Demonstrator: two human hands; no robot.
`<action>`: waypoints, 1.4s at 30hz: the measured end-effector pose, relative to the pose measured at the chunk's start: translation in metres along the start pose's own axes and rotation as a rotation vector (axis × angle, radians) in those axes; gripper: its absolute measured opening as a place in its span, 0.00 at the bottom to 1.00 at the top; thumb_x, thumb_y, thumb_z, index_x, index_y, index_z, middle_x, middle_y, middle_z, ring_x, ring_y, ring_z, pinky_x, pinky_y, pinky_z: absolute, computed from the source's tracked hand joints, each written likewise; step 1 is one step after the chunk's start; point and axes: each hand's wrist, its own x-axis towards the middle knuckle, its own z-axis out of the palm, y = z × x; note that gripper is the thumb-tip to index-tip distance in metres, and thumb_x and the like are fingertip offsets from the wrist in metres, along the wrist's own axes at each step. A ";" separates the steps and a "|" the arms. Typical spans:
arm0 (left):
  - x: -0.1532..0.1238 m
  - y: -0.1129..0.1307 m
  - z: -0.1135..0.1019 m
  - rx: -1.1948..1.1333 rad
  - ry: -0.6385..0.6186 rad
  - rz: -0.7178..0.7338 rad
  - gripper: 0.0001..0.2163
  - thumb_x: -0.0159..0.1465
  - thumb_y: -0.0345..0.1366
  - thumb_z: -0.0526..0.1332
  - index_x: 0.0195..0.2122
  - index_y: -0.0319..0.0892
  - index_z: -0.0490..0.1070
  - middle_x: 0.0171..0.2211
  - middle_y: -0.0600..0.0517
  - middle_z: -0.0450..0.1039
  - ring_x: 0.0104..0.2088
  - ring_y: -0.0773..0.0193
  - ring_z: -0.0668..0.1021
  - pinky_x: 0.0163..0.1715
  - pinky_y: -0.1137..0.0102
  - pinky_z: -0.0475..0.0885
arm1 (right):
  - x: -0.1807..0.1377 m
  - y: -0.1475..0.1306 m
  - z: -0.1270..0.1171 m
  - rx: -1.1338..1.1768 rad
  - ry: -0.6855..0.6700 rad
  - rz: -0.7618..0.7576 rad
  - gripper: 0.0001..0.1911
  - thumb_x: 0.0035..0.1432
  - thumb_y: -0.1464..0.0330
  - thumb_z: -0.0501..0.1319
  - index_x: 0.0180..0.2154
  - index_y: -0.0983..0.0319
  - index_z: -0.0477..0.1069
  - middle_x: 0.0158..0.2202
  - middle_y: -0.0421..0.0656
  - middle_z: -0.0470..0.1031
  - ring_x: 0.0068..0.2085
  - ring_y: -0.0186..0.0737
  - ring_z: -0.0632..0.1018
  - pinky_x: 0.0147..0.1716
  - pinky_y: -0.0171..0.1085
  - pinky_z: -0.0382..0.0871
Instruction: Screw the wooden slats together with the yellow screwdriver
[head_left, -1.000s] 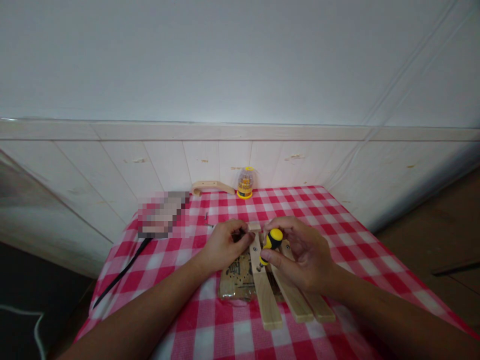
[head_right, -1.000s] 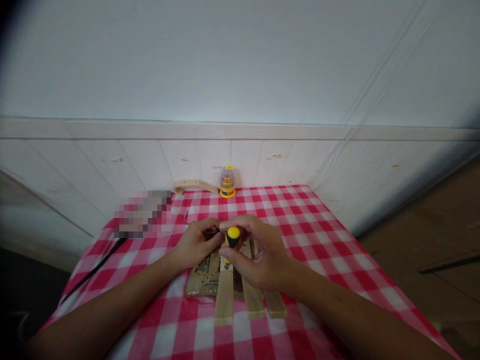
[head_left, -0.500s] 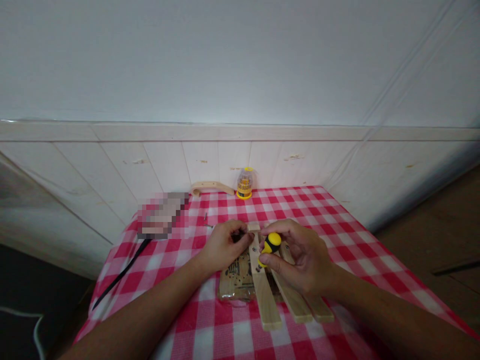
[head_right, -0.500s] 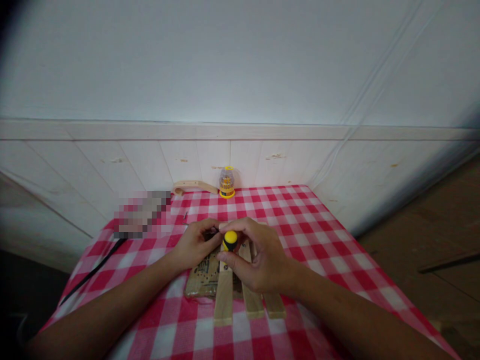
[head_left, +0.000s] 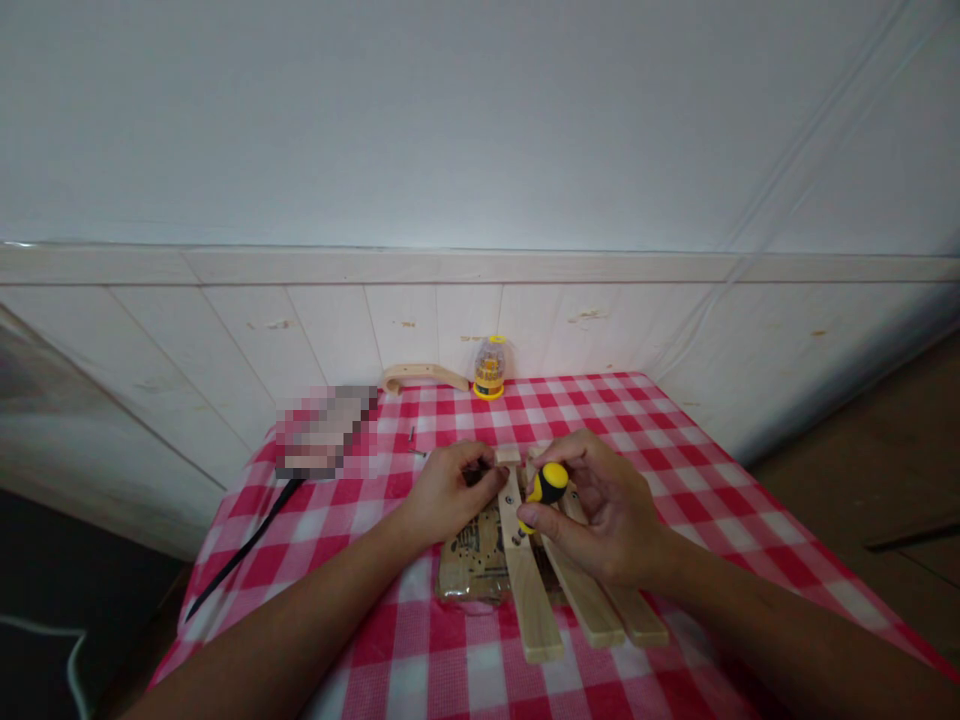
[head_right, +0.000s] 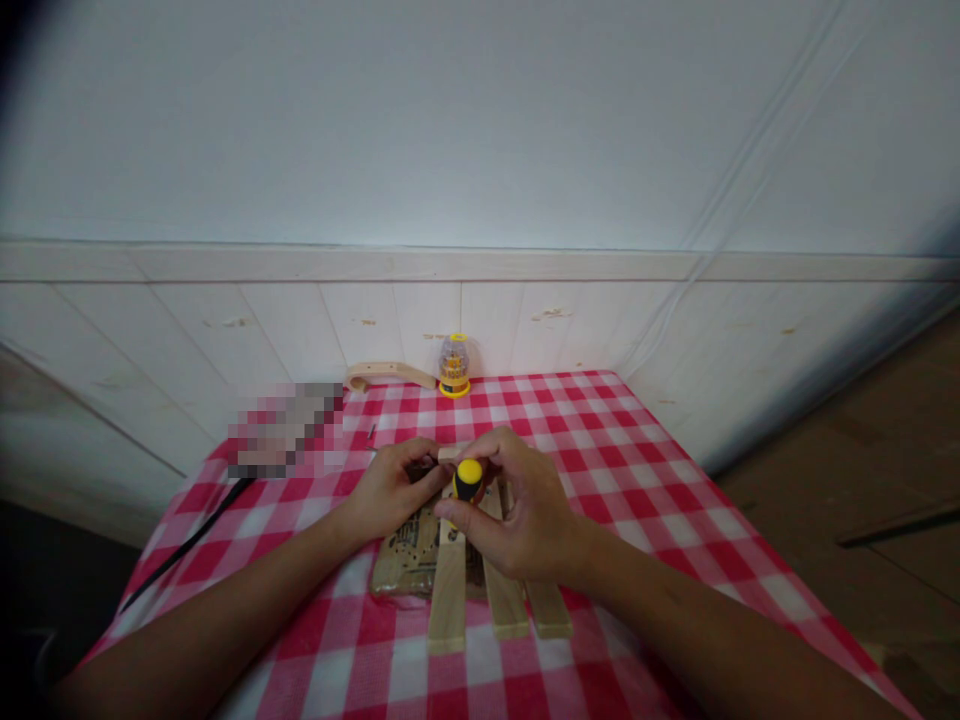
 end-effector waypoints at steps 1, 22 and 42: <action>0.000 0.000 0.000 0.002 0.001 0.001 0.12 0.66 0.43 0.63 0.30 0.41 0.74 0.24 0.55 0.72 0.26 0.66 0.72 0.26 0.73 0.64 | 0.000 0.000 0.000 -0.001 0.004 0.002 0.13 0.62 0.62 0.73 0.44 0.55 0.72 0.35 0.42 0.79 0.33 0.42 0.80 0.31 0.39 0.79; 0.000 0.001 0.001 0.029 0.017 -0.007 0.11 0.66 0.42 0.63 0.30 0.42 0.75 0.24 0.55 0.71 0.25 0.66 0.72 0.26 0.73 0.63 | 0.011 0.006 0.000 0.003 0.145 0.116 0.12 0.64 0.64 0.72 0.48 0.54 0.74 0.38 0.42 0.83 0.36 0.42 0.86 0.38 0.41 0.85; 0.000 -0.003 0.003 0.006 0.014 -0.004 0.12 0.66 0.43 0.63 0.31 0.41 0.77 0.25 0.54 0.75 0.26 0.65 0.73 0.27 0.72 0.65 | 0.006 0.008 -0.007 -0.181 0.013 -0.100 0.23 0.70 0.73 0.64 0.64 0.56 0.72 0.48 0.47 0.87 0.44 0.44 0.88 0.45 0.41 0.85</action>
